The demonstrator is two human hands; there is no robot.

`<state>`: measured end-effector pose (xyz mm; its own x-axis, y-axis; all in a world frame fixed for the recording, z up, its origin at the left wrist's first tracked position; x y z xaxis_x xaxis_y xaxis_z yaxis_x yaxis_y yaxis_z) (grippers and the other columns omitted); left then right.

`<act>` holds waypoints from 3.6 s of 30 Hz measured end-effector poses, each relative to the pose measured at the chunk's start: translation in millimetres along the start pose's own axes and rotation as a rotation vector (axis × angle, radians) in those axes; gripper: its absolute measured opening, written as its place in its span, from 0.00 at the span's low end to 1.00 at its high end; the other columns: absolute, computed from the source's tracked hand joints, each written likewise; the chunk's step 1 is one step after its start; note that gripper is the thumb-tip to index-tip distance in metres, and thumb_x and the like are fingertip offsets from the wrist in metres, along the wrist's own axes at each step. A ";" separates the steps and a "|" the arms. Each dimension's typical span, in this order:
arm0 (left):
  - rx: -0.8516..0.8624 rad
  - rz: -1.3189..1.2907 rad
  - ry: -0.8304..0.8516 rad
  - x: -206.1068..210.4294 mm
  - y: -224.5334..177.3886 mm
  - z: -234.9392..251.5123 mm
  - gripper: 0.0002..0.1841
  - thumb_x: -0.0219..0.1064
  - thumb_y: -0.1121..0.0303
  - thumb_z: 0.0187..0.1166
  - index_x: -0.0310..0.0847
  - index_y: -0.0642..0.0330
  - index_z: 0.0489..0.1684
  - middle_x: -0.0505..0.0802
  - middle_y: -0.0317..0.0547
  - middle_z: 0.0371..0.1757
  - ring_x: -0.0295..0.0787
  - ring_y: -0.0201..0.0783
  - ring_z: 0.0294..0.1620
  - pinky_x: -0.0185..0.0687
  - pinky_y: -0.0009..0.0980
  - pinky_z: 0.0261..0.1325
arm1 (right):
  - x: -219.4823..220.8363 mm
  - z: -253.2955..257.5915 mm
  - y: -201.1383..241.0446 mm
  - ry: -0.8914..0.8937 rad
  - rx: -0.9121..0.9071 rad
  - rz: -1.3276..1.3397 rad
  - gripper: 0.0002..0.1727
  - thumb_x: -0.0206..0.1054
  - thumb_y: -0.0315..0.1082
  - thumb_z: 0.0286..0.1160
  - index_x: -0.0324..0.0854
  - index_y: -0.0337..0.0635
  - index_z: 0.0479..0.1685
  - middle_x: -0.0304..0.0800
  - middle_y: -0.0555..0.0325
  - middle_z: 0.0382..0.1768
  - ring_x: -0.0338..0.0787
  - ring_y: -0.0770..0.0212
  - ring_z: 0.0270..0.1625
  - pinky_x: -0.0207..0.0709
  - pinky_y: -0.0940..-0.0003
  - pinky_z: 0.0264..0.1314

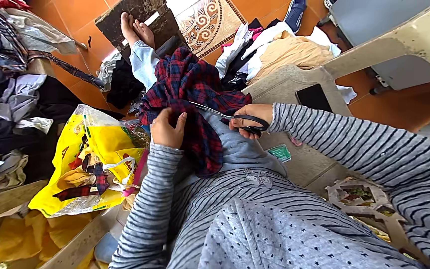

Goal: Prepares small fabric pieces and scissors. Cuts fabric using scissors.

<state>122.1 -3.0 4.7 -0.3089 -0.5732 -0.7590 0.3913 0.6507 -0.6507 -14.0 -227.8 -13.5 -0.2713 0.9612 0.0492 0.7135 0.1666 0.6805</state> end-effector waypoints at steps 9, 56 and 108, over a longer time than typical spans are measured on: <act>0.159 -0.052 0.076 22.6 -4.3 -65.7 0.14 0.74 0.62 0.75 0.88 0.68 0.34 0.92 0.52 0.32 0.92 0.45 0.34 0.88 0.45 0.42 | -7.9 11.7 2.6 0.037 -0.009 -0.059 0.20 0.55 0.45 0.92 0.81 0.35 0.46 0.83 0.60 0.19 0.85 0.68 0.20 0.80 0.77 0.25; 0.313 -0.109 0.256 29.1 -14.0 -74.1 0.14 0.66 0.62 0.78 0.89 0.66 0.37 0.94 0.54 0.37 0.93 0.51 0.44 0.85 0.48 0.52 | -24.4 37.4 68.9 0.148 -0.034 -0.533 0.15 0.68 0.41 0.82 0.84 0.35 0.46 0.82 0.58 0.20 0.81 0.69 0.18 0.75 0.78 0.23; 0.038 -1.315 -0.087 -276.5 30.1 -120.9 0.15 0.60 0.53 0.86 0.89 0.51 0.49 0.97 0.41 0.44 0.96 0.34 0.47 0.91 0.35 0.56 | 122.2 -21.5 89.8 0.408 -0.891 0.016 0.36 0.67 0.73 0.68 0.82 0.57 0.65 0.93 0.75 0.35 0.90 0.79 0.33 0.82 0.82 0.36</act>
<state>114.4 235.2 192.1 -0.4195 -0.7939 0.4401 -0.1320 -0.4263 -0.8949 3.0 -100.1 69.3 -0.5882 0.7841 0.1978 0.0157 -0.2335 0.9722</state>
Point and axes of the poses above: each hand's wrist, its own z-axis towards the middle knuckle, its own x-axis out of the palm, y = z × x, the point moved 4 cm from there along z, towards the middle knuckle
